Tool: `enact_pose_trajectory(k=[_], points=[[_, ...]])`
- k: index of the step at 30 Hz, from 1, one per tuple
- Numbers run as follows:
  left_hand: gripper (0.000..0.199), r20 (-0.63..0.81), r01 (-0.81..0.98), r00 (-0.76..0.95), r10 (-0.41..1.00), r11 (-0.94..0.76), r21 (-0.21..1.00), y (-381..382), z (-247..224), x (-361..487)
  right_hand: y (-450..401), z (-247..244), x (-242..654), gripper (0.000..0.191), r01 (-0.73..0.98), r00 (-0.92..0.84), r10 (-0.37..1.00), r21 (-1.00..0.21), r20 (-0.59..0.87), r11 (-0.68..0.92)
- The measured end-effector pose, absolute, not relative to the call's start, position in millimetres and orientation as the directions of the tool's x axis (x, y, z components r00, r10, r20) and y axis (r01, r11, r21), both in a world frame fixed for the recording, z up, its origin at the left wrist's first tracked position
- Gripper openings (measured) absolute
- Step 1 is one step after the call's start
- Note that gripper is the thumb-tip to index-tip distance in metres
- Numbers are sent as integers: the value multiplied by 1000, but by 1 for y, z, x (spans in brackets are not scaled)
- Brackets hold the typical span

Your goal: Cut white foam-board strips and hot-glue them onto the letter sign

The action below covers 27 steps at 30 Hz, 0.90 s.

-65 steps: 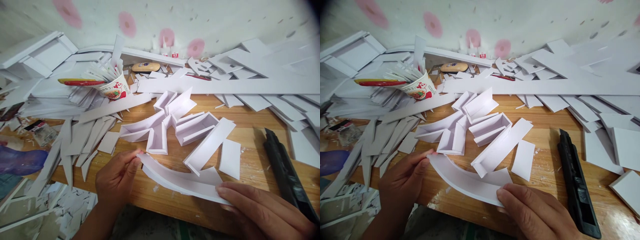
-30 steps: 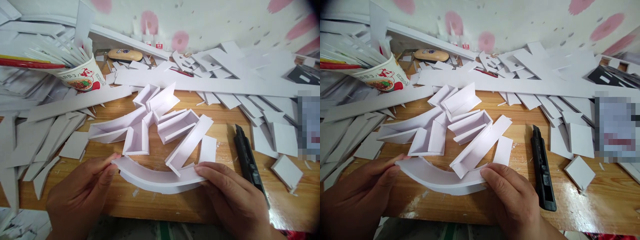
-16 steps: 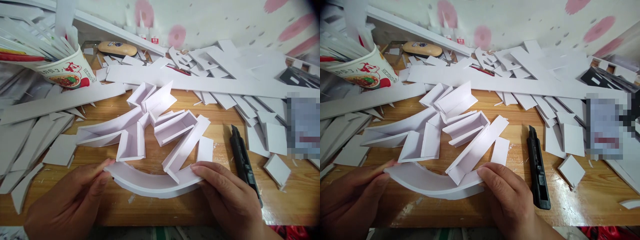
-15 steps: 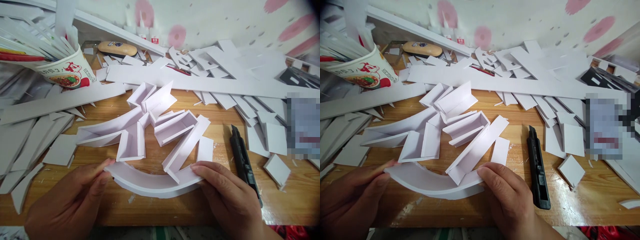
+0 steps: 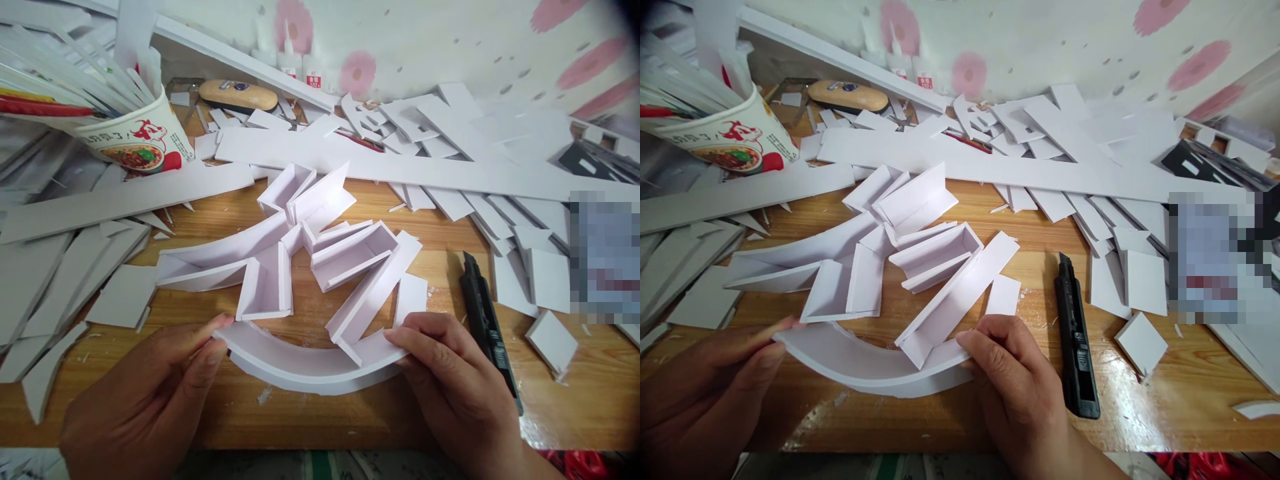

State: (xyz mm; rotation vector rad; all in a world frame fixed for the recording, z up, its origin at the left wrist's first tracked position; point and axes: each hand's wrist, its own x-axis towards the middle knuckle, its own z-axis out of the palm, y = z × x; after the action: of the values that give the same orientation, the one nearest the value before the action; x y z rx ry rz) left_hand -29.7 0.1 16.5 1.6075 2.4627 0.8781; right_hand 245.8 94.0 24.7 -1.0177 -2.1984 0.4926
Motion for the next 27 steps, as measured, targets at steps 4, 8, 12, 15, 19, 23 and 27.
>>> enact_pose_trajectory(k=[4,8,12,15,19,23,27], points=[[23,298,874,-346,890,190,447,3,25,-25,94,21,250,19,536,-503,763,-546,406,644],[17,325,869,-334,885,156,469,9,30,-19,97,14,258,19,525,-568,714,-488,409,697],[16,338,840,-353,873,136,525,7,26,-19,97,10,262,21,532,-592,704,-466,392,707],[16,345,835,-345,873,117,538,6,24,-19,96,11,261,21,533,-589,712,-479,382,698],[16,339,849,-328,882,118,515,7,25,-22,95,15,255,18,517,-556,732,-525,394,676],[19,281,834,-338,898,148,531,2,18,-30,94,17,252,20,508,-548,752,-569,366,647],[21,226,781,-392,892,192,594,-3,10,-34,94,18,253,19,496,-558,753,-588,348,639]])
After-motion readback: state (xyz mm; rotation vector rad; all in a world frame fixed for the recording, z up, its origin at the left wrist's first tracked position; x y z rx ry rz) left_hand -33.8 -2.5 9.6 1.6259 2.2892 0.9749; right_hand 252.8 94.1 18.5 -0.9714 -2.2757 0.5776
